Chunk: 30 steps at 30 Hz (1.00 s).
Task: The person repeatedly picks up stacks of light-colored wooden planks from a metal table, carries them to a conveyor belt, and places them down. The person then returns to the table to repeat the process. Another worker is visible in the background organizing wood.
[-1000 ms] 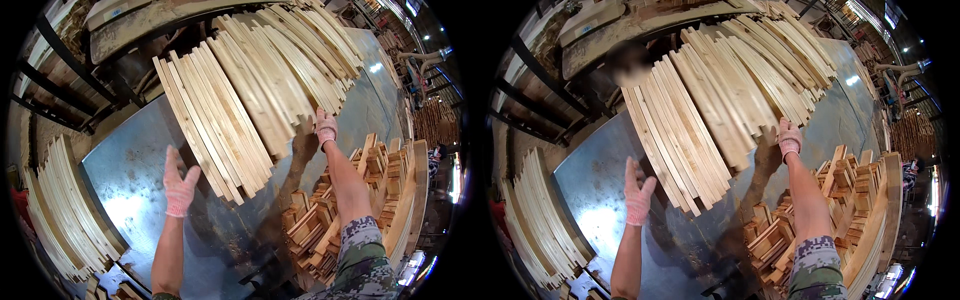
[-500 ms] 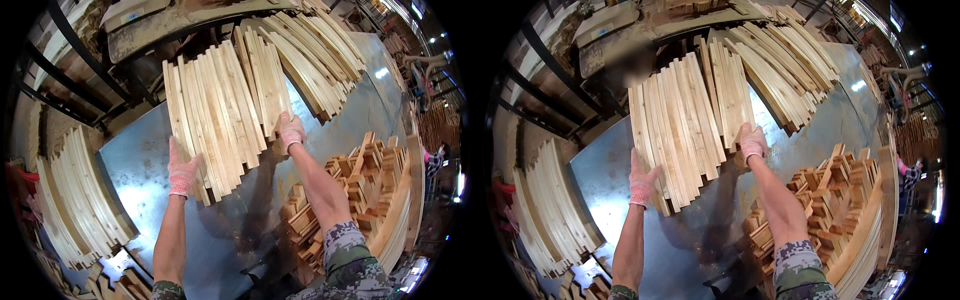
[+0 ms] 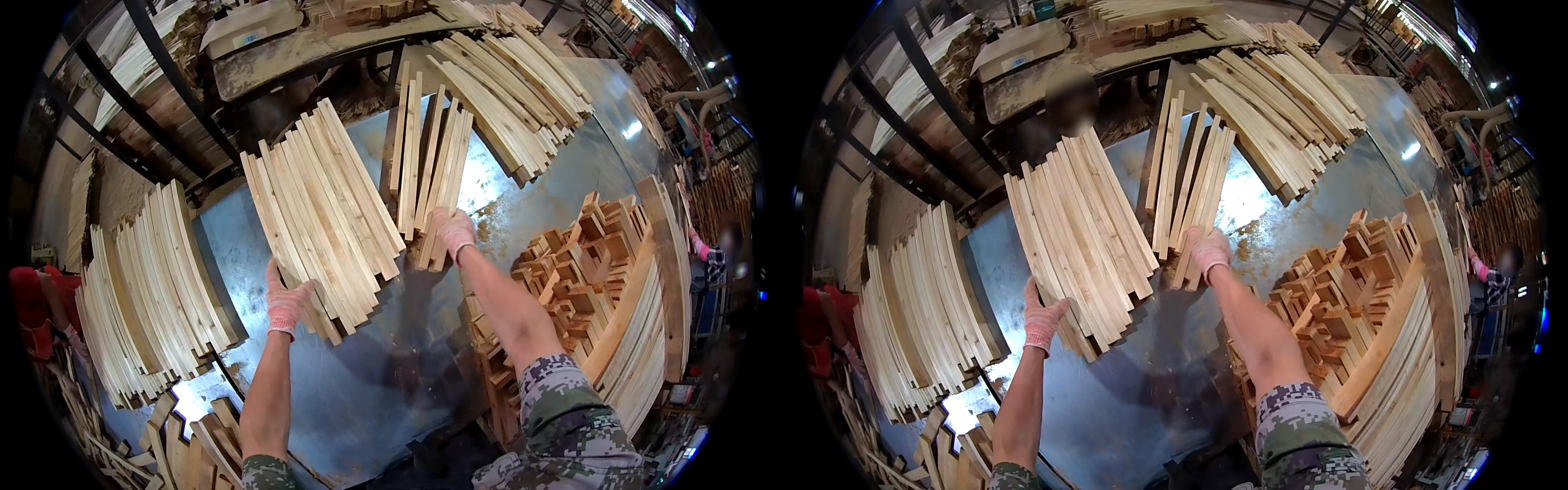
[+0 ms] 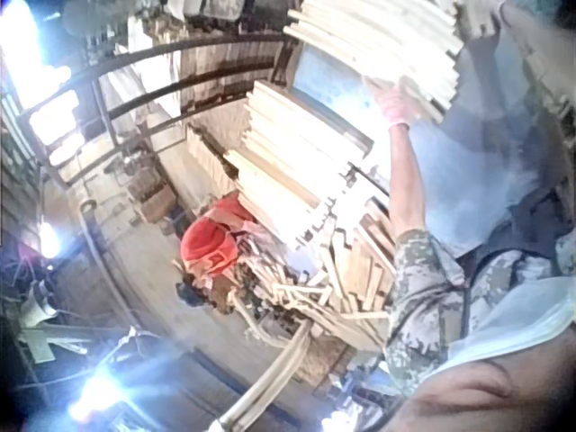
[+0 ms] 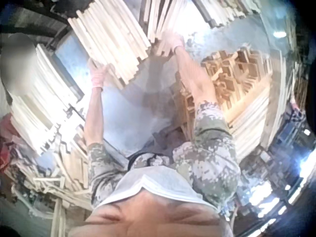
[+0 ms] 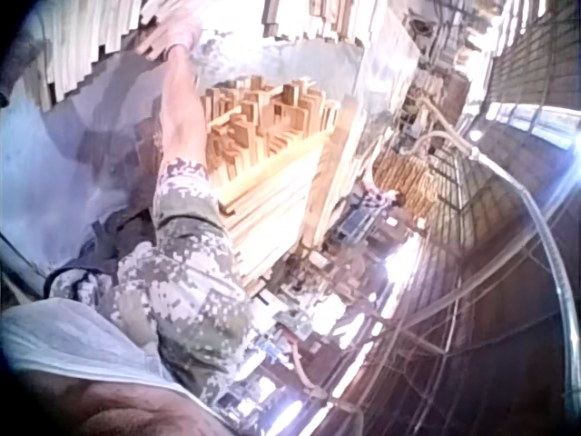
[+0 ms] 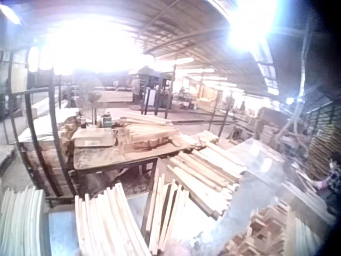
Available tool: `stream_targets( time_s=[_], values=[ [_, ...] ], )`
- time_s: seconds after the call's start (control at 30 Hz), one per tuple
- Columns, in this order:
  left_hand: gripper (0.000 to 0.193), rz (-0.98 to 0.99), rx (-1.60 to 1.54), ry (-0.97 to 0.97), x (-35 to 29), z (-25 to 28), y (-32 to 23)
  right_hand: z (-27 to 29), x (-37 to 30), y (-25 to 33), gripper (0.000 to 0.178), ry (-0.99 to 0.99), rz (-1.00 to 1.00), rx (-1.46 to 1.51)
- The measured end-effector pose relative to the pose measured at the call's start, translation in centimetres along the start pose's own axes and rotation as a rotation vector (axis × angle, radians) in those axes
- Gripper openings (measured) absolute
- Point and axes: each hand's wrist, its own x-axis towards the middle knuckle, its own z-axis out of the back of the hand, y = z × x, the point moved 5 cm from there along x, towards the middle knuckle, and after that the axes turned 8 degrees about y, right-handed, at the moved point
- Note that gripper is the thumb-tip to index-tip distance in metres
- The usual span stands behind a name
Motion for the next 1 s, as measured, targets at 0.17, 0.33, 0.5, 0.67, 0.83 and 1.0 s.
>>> stream_targets(
  time_s=[0.17,0.33,0.5,0.67,0.83,1.0],
  values=[
    [0.098,0.044,0.378,-0.050,3.6,1.2,0.3,2.5,5.8,2.2,0.066,-0.111,0.100,-0.005],
    [0.096,0.073,0.587,-0.082,11.6,2.6,0.6,2.1,11.8,4.5,0.076,-0.218,-0.038,-0.122],
    [0.094,-0.030,0.666,-0.018,17.1,2.7,-2.0,1.1,10.3,10.6,0.080,-0.082,0.145,-0.152],
    [0.093,-0.065,0.618,-0.030,19.4,0.2,-5.0,0.1,10.8,12.6,0.076,-0.057,0.186,-0.258],
    [0.090,-0.065,0.655,0.003,14.6,1.3,-2.4,-0.3,7.3,11.7,0.075,-0.020,0.166,-0.221],
    [0.090,0.090,0.550,0.065,1.8,2.5,-0.4,-2.3,0.7,6.7,0.071,-0.030,0.162,-0.280]
  ],
)
